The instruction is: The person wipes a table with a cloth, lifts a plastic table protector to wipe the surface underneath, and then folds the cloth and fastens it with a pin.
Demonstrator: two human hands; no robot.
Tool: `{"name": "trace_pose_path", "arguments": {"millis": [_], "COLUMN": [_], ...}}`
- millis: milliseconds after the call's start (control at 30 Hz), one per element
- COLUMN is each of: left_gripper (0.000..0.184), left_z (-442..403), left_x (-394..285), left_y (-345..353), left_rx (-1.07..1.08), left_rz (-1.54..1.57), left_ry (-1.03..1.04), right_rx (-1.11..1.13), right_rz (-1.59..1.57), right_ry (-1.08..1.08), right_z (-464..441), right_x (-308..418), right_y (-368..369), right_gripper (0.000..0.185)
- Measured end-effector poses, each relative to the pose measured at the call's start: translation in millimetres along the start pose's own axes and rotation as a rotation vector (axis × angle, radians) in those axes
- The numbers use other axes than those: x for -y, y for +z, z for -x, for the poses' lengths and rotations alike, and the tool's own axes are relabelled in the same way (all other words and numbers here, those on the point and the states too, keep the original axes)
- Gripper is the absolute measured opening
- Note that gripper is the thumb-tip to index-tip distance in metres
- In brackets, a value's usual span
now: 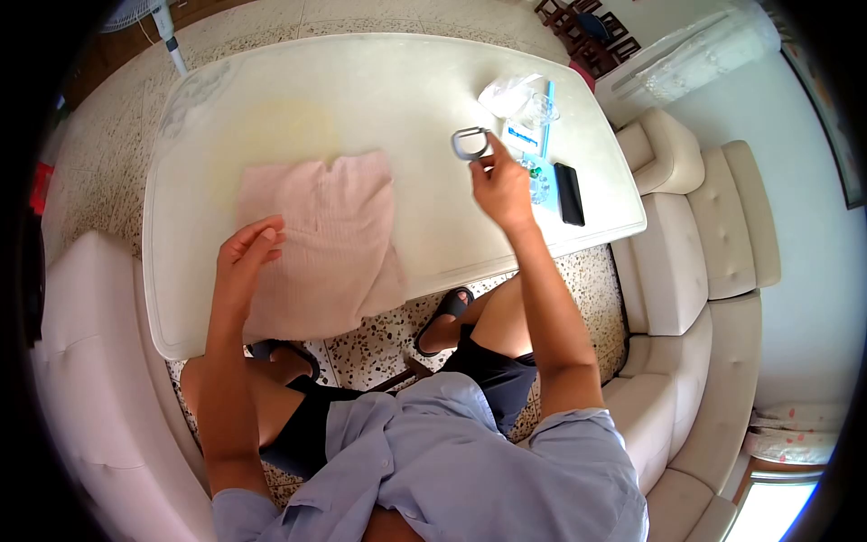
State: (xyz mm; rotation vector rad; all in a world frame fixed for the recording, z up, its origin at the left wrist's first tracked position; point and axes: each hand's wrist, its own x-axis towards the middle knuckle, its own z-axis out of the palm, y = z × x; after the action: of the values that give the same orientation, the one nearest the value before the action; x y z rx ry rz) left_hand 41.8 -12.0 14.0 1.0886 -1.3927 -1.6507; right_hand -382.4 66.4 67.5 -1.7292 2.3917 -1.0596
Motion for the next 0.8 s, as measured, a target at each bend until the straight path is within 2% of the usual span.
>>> {"name": "trace_pose_path", "arguments": {"millis": [33, 100, 167, 200, 300, 467, 567, 600, 700, 733, 767, 800], "left_gripper": [0.031, 0.03, 0.032, 0.033, 0.035, 0.036, 0.036, 0.036, 0.036, 0.035, 0.035, 0.035], "left_z": [-3, -12, -15, -16, -20, -15, -16, -15, -18, -19, -21, -22], "left_x": [4, 12, 11, 10, 12, 11, 12, 11, 12, 13, 14, 15], "left_y": [-5, -12, -10, -11, -9, -6, -12, -13, -14, -14, -14, -14], "left_rx": [-0.039, -0.119, -0.166, -0.193, -0.173, -0.166, -0.186, -0.193, -0.201, -0.203, -0.203, -0.207], "left_rz": [-0.07, -0.216, -0.372, -0.456, -0.651, -0.804, -0.878, -0.907, -0.918, -0.925, -0.935, -0.946], "left_ry": [0.026, 0.079, 0.186, 0.239, 0.399, 0.385, 0.433, 0.446, 0.424, 0.43, 0.437, 0.447], "right_rx": [0.026, 0.045, -0.023, -0.057, 0.019, 0.101, 0.138, 0.096, -0.075, -0.041, 0.091, 0.317], "right_rz": [-0.029, 0.169, 0.415, 0.532, 0.592, 0.647, 0.712, 0.699, 0.211, 0.074, -0.039, -0.087], "right_ry": [0.111, 0.162, 0.067, 0.02, 0.153, 0.186, 0.143, 0.082, -0.303, -0.417, -0.498, -0.591], "right_z": [-14, -33, -41, -44, -49, -55, -49, -42, -9, 5, 26, 39], "right_x": [-18, -47, -83, -83, -79, -64, -56, -42, 2, 25, 64, 87], "right_y": [-2, 3, 27, 34, 57, 67, 67, 66, 87, 101, 102, 109], "right_gripper": [0.06, 0.057, 0.056, 0.056, 0.048, 0.026, 0.036, 0.036, 0.032, 0.03, 0.031, 0.034]}}
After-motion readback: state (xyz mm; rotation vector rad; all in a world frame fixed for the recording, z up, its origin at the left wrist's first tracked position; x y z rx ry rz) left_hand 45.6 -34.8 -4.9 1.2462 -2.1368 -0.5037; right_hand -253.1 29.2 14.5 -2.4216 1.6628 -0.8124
